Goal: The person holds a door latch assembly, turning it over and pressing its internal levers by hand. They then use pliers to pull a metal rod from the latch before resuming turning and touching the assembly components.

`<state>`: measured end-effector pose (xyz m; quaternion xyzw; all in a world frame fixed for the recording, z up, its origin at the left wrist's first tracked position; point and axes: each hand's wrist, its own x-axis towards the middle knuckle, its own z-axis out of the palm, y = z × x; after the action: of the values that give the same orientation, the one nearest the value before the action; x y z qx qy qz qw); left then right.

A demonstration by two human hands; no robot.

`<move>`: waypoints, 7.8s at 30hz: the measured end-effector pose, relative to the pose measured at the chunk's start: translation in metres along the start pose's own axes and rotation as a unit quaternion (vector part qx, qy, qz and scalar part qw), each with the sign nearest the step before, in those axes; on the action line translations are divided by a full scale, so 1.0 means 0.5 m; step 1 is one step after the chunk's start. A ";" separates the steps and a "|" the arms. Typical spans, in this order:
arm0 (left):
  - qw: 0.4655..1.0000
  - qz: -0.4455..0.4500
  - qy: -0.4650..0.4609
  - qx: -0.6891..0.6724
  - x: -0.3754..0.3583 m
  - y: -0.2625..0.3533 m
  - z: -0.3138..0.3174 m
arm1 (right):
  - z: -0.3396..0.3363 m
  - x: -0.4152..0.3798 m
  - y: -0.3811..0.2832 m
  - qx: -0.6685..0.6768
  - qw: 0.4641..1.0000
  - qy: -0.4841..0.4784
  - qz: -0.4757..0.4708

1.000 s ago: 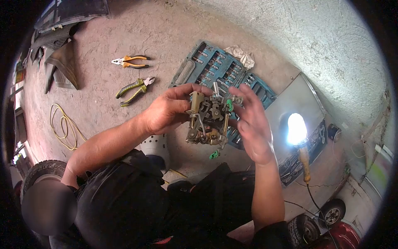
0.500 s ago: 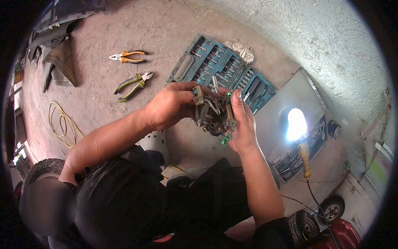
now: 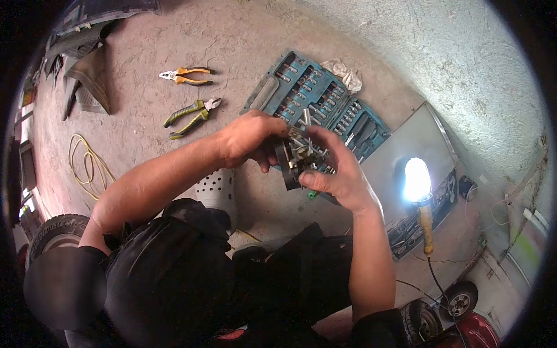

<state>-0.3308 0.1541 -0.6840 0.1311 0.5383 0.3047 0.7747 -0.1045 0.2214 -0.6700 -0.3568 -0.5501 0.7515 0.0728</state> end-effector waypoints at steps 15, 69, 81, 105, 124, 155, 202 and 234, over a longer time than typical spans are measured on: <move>0.995 0.066 -0.021 -0.074 0.014 -0.010 0.006 | -0.017 0.006 0.039 0.418 0.907 -0.022 0.033; 0.823 0.399 0.149 0.376 -0.017 -0.043 0.091 | 0.025 -0.026 -0.002 0.546 0.838 0.006 -0.024; 0.823 0.393 0.165 0.377 0.007 -0.052 0.084 | 0.040 -0.028 0.004 0.554 0.832 0.028 0.032; 0.826 0.422 0.132 0.350 0.017 -0.069 0.059 | 0.033 -0.027 0.009 0.546 0.835 0.047 0.041; 0.886 0.354 0.078 0.288 0.019 -0.057 0.057 | 0.024 -0.025 0.035 0.497 0.866 0.054 -0.008; 0.894 0.345 0.079 0.274 0.019 -0.070 0.052 | 0.038 -0.031 0.018 0.451 0.888 0.089 0.022; 0.852 0.382 0.138 0.329 -0.002 -0.059 0.064 | 0.040 -0.024 0.007 0.484 0.870 0.091 0.037; 0.802 0.462 0.129 0.356 -0.006 -0.051 0.056 | 0.017 -0.018 0.011 0.404 0.911 0.049 -0.072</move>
<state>-0.2975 0.1360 -0.6847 0.5899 0.5796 0.4278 0.3648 -0.1014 0.2082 -0.6693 -0.2923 -0.2193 0.8840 0.2914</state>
